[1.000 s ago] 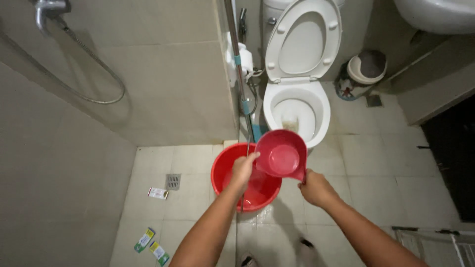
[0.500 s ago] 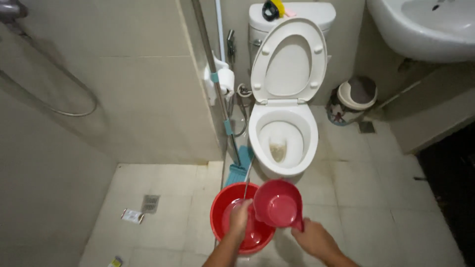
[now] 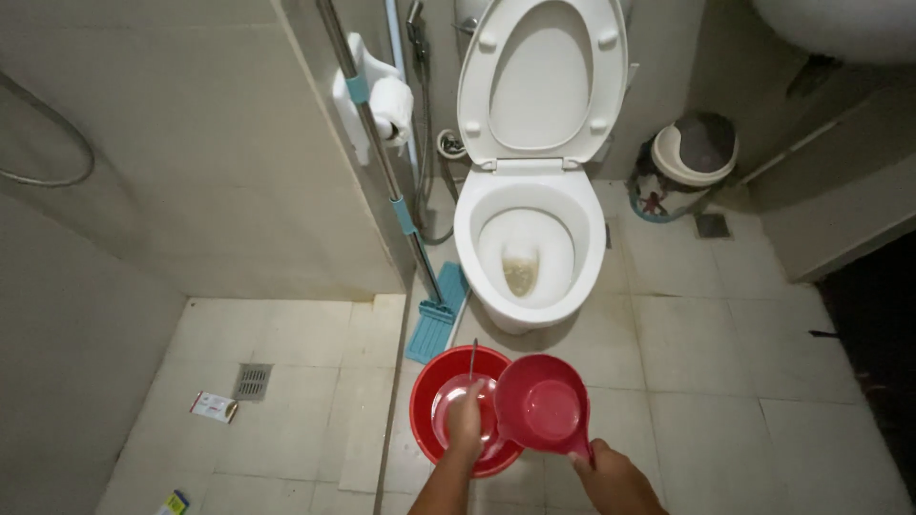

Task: The person uses a handheld bidet sprayer to rinse the toilet bowl and then pours water from a red bucket into the bowl using a red scoop. Finally, they apply a cleaning liquid from a white bottle into the toilet bowl.

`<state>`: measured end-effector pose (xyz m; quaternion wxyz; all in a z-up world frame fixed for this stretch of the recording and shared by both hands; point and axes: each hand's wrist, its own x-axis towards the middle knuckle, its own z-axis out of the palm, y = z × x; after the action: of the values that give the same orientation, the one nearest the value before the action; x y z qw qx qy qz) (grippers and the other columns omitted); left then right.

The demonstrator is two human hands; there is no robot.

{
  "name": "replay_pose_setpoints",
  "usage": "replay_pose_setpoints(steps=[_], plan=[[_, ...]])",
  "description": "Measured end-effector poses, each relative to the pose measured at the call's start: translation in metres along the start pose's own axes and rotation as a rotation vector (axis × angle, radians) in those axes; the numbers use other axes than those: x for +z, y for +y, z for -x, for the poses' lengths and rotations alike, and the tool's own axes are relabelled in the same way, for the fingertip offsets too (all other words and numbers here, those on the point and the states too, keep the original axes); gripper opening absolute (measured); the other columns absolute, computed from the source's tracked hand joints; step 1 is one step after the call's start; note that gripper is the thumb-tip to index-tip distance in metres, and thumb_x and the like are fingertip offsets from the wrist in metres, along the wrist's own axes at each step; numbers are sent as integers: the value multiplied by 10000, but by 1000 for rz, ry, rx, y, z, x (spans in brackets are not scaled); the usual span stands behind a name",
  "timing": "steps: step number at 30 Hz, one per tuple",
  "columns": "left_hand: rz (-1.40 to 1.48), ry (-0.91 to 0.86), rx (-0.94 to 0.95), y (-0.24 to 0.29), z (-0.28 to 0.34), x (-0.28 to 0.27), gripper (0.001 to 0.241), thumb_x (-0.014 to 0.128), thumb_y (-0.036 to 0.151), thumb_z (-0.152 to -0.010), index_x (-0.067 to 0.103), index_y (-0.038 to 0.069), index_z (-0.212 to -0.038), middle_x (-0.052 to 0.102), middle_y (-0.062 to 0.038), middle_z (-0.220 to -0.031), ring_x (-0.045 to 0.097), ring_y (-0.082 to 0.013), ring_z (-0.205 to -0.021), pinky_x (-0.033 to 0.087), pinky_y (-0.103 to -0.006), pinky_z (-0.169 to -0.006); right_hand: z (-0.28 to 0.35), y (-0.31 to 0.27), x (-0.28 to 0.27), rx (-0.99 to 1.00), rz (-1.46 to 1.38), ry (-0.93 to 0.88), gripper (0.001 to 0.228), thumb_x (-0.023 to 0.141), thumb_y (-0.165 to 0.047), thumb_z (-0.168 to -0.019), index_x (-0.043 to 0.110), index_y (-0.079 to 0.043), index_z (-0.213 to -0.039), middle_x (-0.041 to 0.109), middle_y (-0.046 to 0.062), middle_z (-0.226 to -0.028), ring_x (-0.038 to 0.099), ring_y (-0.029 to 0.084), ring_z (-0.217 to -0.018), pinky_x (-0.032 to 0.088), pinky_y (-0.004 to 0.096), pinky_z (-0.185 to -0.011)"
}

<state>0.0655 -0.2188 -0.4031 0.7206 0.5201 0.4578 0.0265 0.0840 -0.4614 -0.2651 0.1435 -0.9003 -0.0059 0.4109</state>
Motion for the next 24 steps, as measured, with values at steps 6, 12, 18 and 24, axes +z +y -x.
replay_pose_setpoints(steps=[6,12,18,24], plan=[[22,-79,56,-44,-38,11,403,664,392,-947,714,20,-801,535,-54,-667,487,-194,-613,397,-404,-599,-7,-3,3,-46,24,23,399,504,-460,-1012,646,-98,-1099,766,108,-904,778,205,-859,600,374,-834],[-173,-151,249,-18,-8,-16,293,693,314,-872,730,25,-838,733,-55,-759,679,-195,-720,521,-394,-716,-20,-5,18,-152,62,-24,396,500,-403,-1035,614,-41,-1149,748,139,-996,745,267,-954,571,416,-873],[-1000,51,510,47,51,-44,586,777,256,-801,597,65,-1324,625,-175,-1290,571,-347,-1205,437,-450,-1042,-36,-18,50,-141,261,-101,371,453,-349,-1065,529,-45,-1264,645,143,-1236,650,292,-1141,524,460,-975],[-1209,48,711,63,65,-69,805,712,182,-842,340,56,-1544,250,-128,-1652,244,-299,-1527,227,-437,-1230,-73,-38,104,-110,385,-115,351,438,-300,-1078,487,-34,-1303,640,173,-1255,670,312,-1147,546,462,-970]])
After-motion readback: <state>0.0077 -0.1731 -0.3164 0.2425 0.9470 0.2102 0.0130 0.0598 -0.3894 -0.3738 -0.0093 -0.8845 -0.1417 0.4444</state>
